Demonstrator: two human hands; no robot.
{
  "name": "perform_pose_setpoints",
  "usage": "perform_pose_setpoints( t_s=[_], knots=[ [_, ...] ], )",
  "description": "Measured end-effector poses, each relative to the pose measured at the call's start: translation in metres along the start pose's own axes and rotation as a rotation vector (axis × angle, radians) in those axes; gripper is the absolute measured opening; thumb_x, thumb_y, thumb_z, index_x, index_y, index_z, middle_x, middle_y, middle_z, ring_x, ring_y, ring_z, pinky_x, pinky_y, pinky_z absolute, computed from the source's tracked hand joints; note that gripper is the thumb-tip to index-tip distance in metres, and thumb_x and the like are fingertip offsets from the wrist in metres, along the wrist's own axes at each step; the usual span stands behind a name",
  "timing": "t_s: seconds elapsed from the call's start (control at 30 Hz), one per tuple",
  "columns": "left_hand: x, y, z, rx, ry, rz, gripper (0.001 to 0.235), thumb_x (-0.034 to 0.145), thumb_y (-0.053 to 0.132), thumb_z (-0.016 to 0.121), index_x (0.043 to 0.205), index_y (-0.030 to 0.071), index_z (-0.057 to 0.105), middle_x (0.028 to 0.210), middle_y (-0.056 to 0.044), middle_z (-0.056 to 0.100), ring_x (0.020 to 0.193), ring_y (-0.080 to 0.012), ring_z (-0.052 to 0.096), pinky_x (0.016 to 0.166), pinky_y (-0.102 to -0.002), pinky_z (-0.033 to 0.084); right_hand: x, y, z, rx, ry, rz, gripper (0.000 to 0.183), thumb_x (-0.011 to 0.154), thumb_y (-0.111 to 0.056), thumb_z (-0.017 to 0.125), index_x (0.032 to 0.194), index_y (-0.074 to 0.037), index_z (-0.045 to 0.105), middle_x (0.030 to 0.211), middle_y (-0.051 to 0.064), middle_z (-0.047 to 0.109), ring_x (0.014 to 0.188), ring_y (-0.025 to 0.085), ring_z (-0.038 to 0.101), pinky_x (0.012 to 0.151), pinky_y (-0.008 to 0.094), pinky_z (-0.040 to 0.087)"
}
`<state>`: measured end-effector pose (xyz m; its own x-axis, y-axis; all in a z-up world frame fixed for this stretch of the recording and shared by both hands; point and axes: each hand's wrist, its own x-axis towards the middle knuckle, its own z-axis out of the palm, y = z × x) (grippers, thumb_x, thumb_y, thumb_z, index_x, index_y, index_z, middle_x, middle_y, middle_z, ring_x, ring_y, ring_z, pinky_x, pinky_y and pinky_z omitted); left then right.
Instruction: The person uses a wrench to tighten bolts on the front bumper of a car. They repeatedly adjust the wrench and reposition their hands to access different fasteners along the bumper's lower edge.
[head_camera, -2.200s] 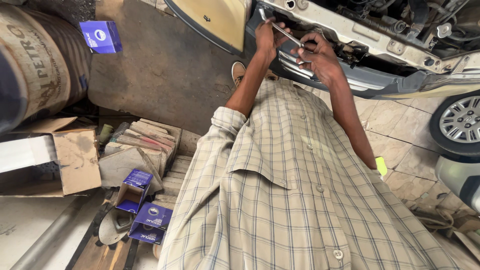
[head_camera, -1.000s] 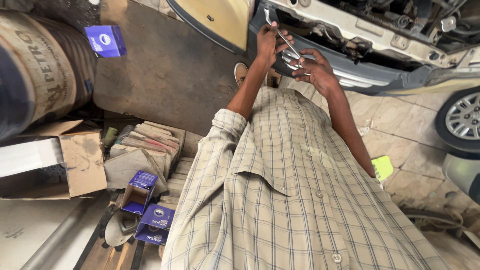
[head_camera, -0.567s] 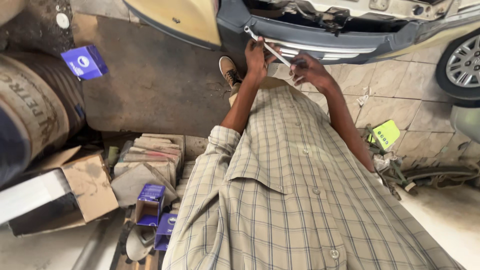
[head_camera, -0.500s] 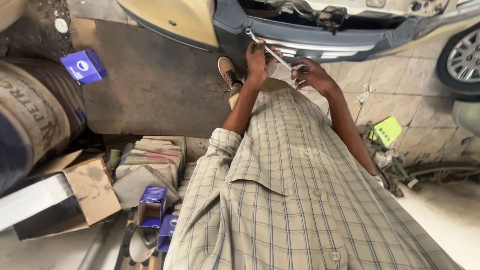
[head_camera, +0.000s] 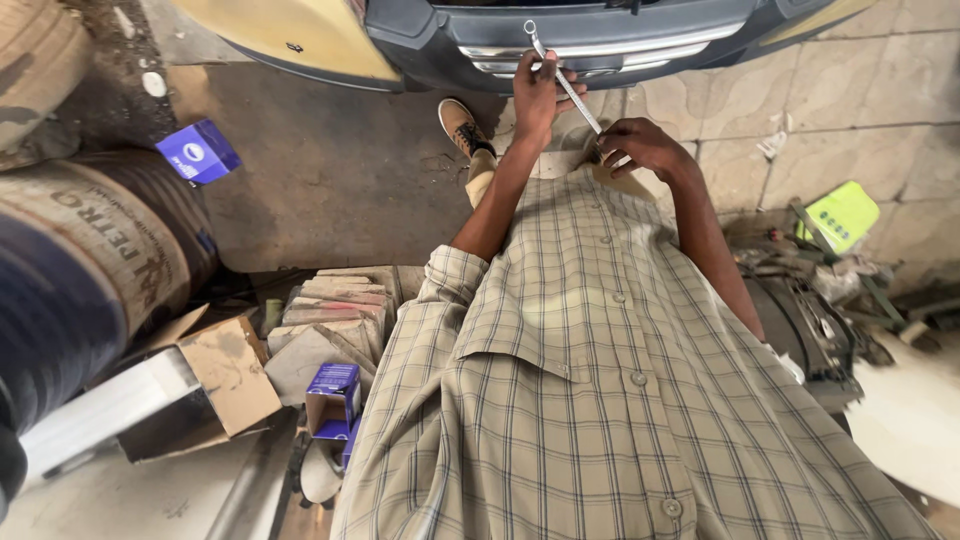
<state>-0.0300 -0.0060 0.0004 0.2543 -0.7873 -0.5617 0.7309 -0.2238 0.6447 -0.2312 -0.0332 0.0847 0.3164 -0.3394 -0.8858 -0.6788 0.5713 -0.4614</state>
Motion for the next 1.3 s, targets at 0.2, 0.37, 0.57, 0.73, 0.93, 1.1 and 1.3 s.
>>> perform_pose_setpoints(
  t_s=[0.2, 0.37, 0.57, 0.73, 0.93, 1.1, 1.3],
  knots=[
    [-0.011, -0.046, 0.049, 0.07, 0.041, 0.027, 0.033, 0.1, 0.031, 0.055, 0.111, 0.0, 0.052, 0.083, -0.017, 0.069, 0.067, -0.0318, 0.079, 0.062, -0.048, 0.065, -0.012, 0.046, -0.058, 0.028, -0.093, -0.146, 0.029, 0.098, -0.019, 0.064, 0.116, 0.004, 0.064, 0.106, 0.015, 0.07, 0.095, 0.024, 0.073, 0.079, 0.039, 0.065],
    [-0.042, -0.11, 0.079, -0.056, -0.043, -0.028, 0.033, 0.104, 0.034, 0.046, 0.12, 0.005, 0.051, 0.092, -0.018, 0.071, 0.079, -0.0331, 0.077, 0.072, -0.047, 0.069, -0.045, 0.107, -0.114, 0.154, -0.223, -0.174, 0.028, 0.096, -0.019, 0.065, 0.115, 0.002, 0.067, 0.105, 0.014, 0.07, 0.094, 0.025, 0.072, 0.078, 0.041, 0.063],
    [-0.069, -0.166, 0.086, -0.142, -0.011, -0.164, 0.03, 0.109, 0.032, 0.043, 0.115, 0.004, 0.053, 0.103, -0.021, 0.069, 0.094, -0.0369, 0.076, 0.085, -0.053, 0.065, -0.06, 0.184, -0.152, 0.433, -0.375, -0.223, 0.033, 0.102, -0.027, 0.057, 0.117, 0.001, 0.064, 0.105, 0.014, 0.071, 0.095, 0.027, 0.073, 0.079, 0.042, 0.062],
    [-0.071, -0.157, 0.121, -0.001, -0.005, -0.062, 0.021, 0.105, 0.028, 0.056, 0.112, 0.008, 0.057, 0.099, -0.013, 0.069, 0.092, -0.0313, 0.077, 0.082, -0.047, 0.064, -0.075, 0.183, -0.164, 0.668, -0.502, -0.29, 0.032, 0.109, -0.028, 0.049, 0.116, 0.001, 0.059, 0.105, 0.015, 0.073, 0.096, 0.028, 0.075, 0.078, 0.042, 0.062],
    [-0.06, -0.153, 0.171, 0.288, 0.077, -0.016, 0.021, 0.098, 0.022, 0.06, 0.111, 0.007, 0.062, 0.092, -0.01, 0.075, 0.082, -0.0266, 0.08, 0.073, -0.043, 0.065, -0.096, 0.165, -0.184, 0.578, -0.259, -0.32, 0.033, 0.11, -0.024, 0.048, 0.134, -0.004, 0.057, 0.105, 0.013, 0.073, 0.087, 0.023, 0.072, 0.073, 0.037, 0.061],
    [-0.019, -0.177, 0.216, 0.435, -0.146, 0.022, 0.027, 0.107, 0.025, 0.059, 0.118, 0.001, 0.062, 0.101, -0.016, 0.075, 0.098, -0.0292, 0.081, 0.081, -0.045, 0.068, -0.093, 0.153, -0.214, 0.389, -0.148, -0.307, 0.029, 0.109, -0.027, 0.051, 0.129, -0.007, 0.056, 0.1, 0.015, 0.074, 0.086, 0.022, 0.074, 0.074, 0.036, 0.062],
    [0.052, -0.2, 0.279, 0.469, -0.389, 0.108, 0.039, 0.104, 0.029, 0.063, 0.132, 0.003, 0.057, 0.116, -0.011, 0.072, 0.102, -0.0281, 0.08, 0.082, -0.047, 0.067, -0.078, 0.132, -0.283, 0.346, -0.043, -0.309, 0.025, 0.11, -0.026, 0.056, 0.118, -0.003, 0.057, 0.099, 0.015, 0.074, 0.089, 0.021, 0.074, 0.077, 0.035, 0.061]
  ],
)
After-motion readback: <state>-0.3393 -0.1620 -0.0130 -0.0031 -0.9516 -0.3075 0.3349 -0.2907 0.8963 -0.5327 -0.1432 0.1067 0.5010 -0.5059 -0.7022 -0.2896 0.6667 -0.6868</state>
